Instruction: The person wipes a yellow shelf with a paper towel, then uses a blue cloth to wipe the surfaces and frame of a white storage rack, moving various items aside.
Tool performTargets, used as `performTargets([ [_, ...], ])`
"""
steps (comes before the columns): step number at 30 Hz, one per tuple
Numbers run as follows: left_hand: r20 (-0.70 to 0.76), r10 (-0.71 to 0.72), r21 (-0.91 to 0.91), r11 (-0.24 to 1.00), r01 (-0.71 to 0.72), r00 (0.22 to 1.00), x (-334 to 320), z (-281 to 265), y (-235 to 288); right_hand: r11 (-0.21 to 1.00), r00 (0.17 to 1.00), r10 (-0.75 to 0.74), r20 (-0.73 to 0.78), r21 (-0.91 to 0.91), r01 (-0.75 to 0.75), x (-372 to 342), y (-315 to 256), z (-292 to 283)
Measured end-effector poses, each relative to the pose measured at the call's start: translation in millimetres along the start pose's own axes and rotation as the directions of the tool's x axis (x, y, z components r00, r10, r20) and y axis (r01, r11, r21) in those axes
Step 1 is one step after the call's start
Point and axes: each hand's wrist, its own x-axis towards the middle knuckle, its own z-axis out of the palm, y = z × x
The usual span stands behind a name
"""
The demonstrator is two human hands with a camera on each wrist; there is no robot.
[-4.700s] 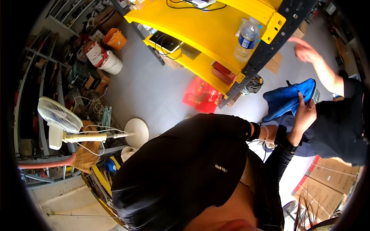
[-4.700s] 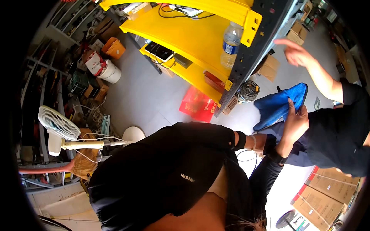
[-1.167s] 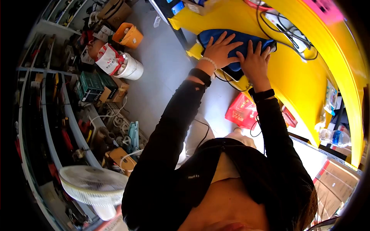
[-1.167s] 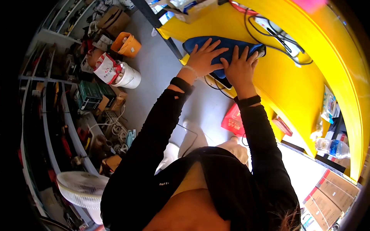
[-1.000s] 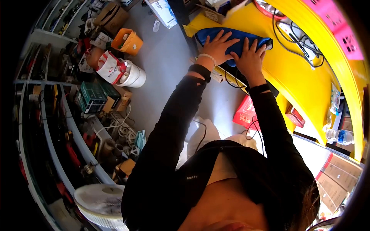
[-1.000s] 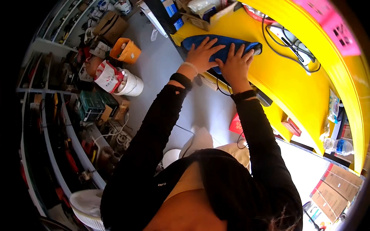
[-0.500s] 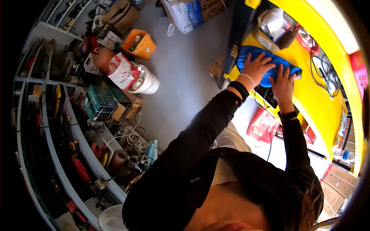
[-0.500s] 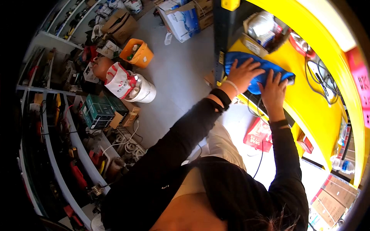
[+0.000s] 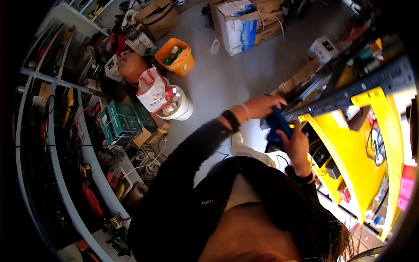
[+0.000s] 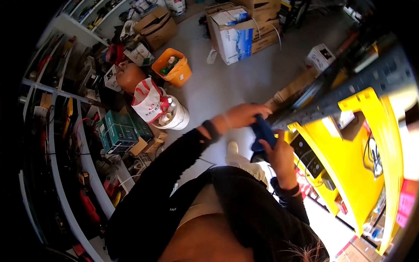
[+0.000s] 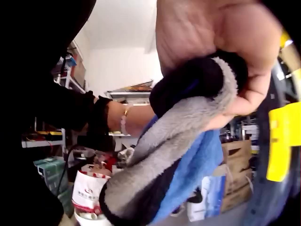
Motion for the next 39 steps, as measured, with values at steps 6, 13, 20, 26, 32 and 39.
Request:
performTargets([
  [6,-0.538,0.101,0.271,0.961,0.059,0.837,-86.4,-151.9,13.7,0.912,0.917,-0.400,0.008,0.107,0.397,110.3,-89.1,55.5],
  [13,-0.378,0.755,0.584,0.644,-0.494,0.537,-149.6,-316.8,152.8,0.906,0.905,-0.421,0.052,-0.029,0.423,197.2,-169.2,98.4],
  [20,-0.238,0.626,0.347,0.769,-0.537,0.743,-185.7,-439.8,195.6,0.938,0.940,-0.339,-0.025,-0.085,0.336,249.4,-249.2,118.1],
  [26,-0.487,0.778,0.220,0.549,-0.806,0.397,-127.6,-477.7,145.1,0.981,0.971,-0.185,-0.152,-0.090,0.173,278.7,-267.2,119.8],
  [32,-0.438,0.897,0.348,0.225,-0.910,0.055,-50.8,-511.7,103.8,0.990,0.959,-0.138,-0.246,-0.047,0.130,325.3,-260.1,122.5],
  [39,-0.500,0.556,0.193,0.819,-0.541,0.664,-38.7,-554.0,92.4,0.929,0.896,-0.285,-0.341,0.131,0.346,429.2,-241.9,124.9],
])
